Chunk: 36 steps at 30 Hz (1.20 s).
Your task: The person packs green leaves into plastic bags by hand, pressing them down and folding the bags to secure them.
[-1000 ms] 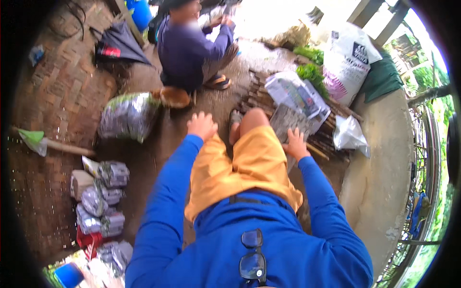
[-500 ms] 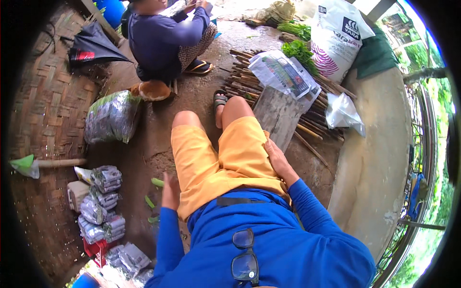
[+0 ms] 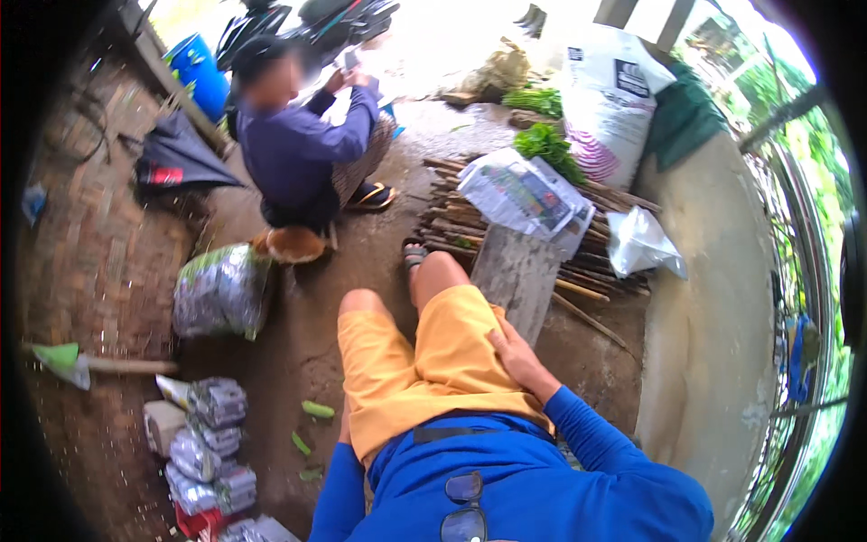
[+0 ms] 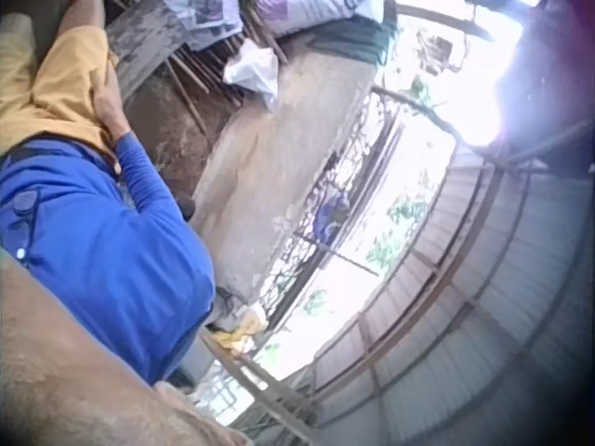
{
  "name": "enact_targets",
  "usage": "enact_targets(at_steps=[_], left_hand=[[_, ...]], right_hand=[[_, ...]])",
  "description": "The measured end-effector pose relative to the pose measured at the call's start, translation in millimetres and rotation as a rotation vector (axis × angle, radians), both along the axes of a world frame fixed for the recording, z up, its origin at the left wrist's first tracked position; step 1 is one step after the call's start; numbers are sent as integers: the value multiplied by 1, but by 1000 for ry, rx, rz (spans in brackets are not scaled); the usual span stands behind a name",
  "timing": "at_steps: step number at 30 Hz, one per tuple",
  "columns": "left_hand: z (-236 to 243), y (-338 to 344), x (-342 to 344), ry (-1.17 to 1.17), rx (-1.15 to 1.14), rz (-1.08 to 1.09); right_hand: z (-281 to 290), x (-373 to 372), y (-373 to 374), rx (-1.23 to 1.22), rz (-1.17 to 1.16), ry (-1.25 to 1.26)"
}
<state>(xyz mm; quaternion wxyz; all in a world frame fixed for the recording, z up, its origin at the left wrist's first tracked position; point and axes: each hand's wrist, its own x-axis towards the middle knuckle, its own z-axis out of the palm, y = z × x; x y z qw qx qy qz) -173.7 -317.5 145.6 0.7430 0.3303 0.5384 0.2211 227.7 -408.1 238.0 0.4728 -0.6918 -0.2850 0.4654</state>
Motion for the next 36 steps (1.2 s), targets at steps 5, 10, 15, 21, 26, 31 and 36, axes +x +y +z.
enact_targets(at_steps=[5,10,15,21,26,31,36], left_hand=[[-10,35,15,-35,19,-31],[-27,89,19,-94,131,-40],[19,101,86,342,538,-102],[77,74,123,861,1154,-518],[116,54,152,1030,1215,-757],[108,58,123,899,1261,-650],[112,57,123,840,1223,-661]], right_hand=[[32,-15,3,36,226,-768],[29,-10,21,19,240,-730],[12,9,20,-27,180,-479],[20,10,22,-45,145,-279],[4,14,3,-35,30,-230],[-6,2,-42,-55,133,-154],[-26,1,-95,-223,163,-194]])
